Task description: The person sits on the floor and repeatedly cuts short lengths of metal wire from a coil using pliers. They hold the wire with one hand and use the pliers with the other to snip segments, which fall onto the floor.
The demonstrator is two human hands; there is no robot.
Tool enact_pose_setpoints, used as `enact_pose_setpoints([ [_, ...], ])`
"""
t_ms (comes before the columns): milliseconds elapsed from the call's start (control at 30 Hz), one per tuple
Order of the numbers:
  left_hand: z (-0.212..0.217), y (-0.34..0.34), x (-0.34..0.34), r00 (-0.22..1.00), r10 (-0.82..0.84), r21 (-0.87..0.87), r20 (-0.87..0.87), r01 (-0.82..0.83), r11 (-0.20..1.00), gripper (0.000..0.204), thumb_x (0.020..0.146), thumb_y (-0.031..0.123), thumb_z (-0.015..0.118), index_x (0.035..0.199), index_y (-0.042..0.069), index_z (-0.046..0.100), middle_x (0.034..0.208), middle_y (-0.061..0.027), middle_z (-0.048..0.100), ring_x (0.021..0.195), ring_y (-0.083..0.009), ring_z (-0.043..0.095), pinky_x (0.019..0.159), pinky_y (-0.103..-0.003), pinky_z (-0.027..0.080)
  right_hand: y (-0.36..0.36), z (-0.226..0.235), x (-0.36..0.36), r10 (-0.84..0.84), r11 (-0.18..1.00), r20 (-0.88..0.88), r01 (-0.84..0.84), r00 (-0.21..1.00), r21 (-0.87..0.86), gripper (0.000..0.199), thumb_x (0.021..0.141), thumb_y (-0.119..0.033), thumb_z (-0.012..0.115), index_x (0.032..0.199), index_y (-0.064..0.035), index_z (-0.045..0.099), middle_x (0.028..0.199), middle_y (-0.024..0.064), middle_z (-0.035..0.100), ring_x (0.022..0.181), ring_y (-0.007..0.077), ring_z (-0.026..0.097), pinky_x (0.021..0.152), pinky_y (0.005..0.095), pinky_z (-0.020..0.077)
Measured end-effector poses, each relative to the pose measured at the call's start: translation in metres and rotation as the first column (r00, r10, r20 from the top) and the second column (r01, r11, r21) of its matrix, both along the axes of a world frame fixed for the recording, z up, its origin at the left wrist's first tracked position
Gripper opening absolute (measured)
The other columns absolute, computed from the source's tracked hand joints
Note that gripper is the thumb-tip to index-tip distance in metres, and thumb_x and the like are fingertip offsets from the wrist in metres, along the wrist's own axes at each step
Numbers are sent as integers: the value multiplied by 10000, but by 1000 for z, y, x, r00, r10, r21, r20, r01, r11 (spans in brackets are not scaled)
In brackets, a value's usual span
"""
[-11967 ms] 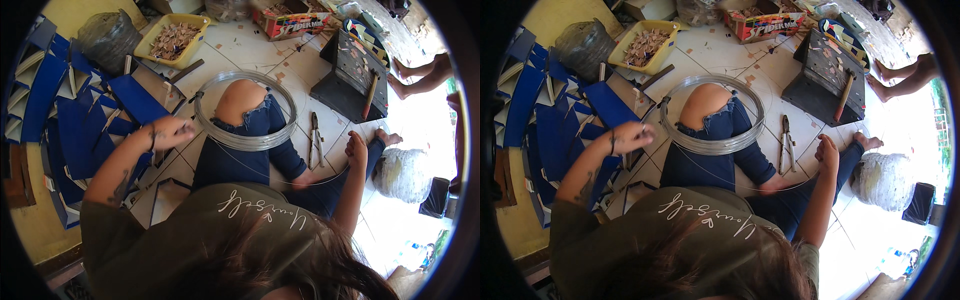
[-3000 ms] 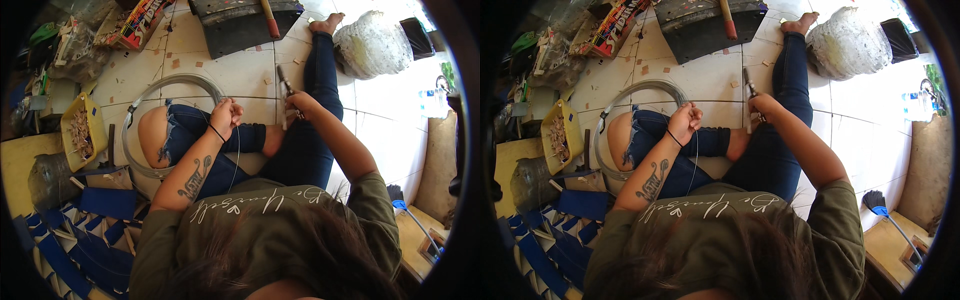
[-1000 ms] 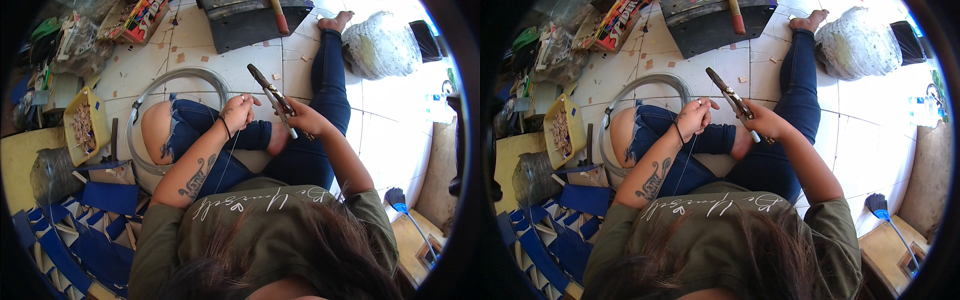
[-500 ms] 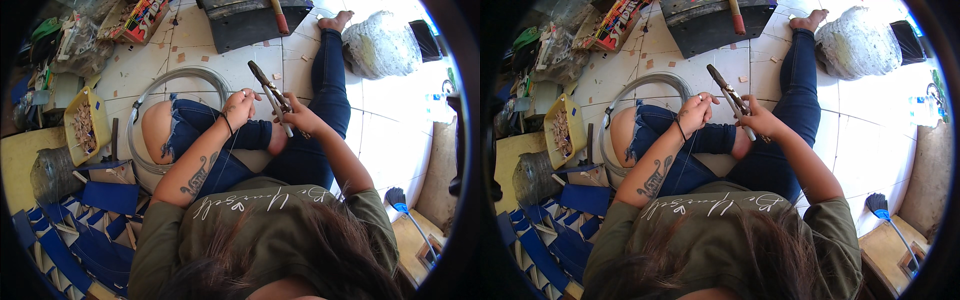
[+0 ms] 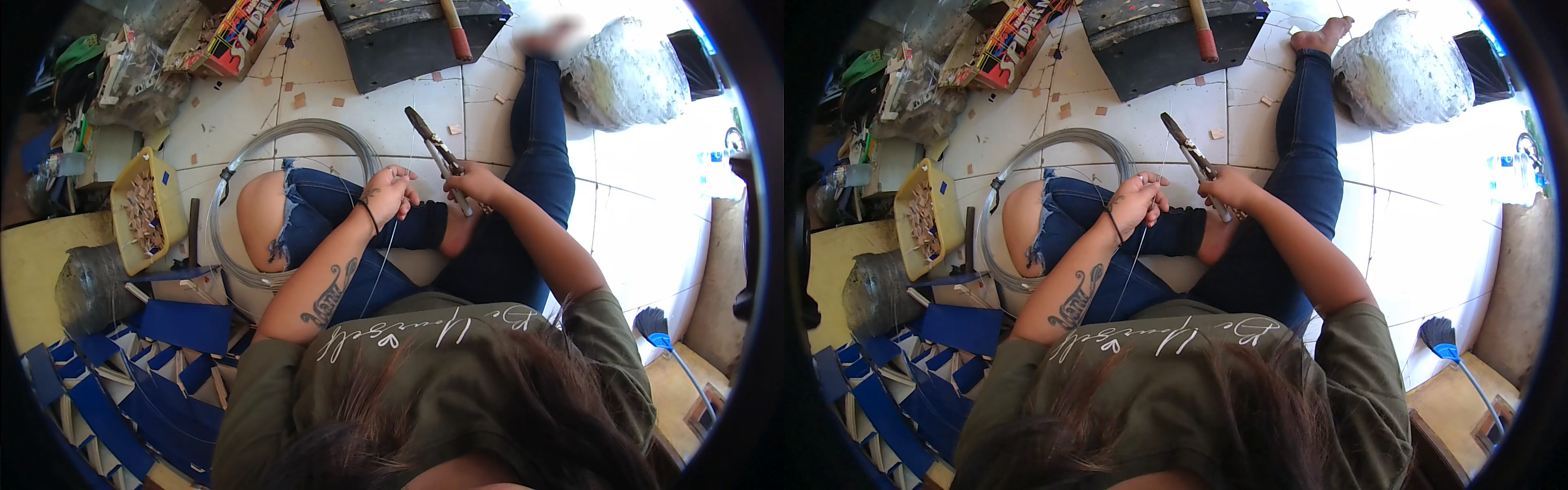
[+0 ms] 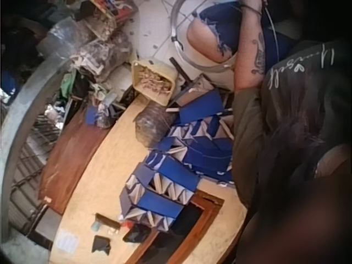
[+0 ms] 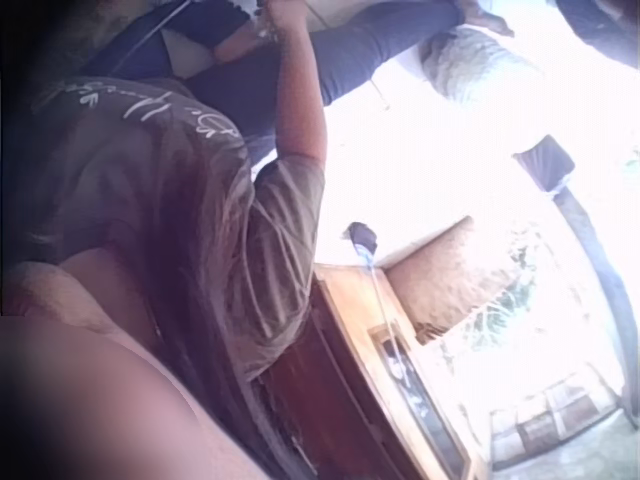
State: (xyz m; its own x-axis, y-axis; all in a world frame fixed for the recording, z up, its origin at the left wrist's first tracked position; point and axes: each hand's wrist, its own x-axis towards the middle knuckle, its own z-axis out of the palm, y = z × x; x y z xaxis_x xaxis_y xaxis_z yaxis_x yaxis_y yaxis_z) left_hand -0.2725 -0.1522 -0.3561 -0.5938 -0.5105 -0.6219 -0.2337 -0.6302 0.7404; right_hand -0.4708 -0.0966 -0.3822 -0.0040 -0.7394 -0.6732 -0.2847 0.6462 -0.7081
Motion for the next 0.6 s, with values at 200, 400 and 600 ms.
enact_pose_setpoints([
  [200,-15,2,-5,997,0,-46,73,3,999,193,872,92,337,1007,-14,425,630,-80,506,392,-66,372,356,-203,335,-3,-14,3,-7,999,-11,8,1000,45,218,679,-159,536,761,43,540,662,113,575,555,179,574,514,304,461],
  [400,-22,0,-9,993,27,-11,116,-26,1000,189,879,96,318,1005,6,427,606,-91,526,384,-88,387,333,-212,337,-6,-29,10,-55,996,-40,57,998,68,181,683,-142,511,708,36,533,622,114,557,507,188,551,474,324,446],
  [600,-27,-2,-10,989,9,-15,147,-6,1000,200,883,101,301,995,-9,425,605,-100,532,386,-94,394,331,-218,346,-12,-41,14,-20,989,-104,35,994,142,160,694,-126,530,774,5,486,626,90,528,494,167,519,458,305,435],
])
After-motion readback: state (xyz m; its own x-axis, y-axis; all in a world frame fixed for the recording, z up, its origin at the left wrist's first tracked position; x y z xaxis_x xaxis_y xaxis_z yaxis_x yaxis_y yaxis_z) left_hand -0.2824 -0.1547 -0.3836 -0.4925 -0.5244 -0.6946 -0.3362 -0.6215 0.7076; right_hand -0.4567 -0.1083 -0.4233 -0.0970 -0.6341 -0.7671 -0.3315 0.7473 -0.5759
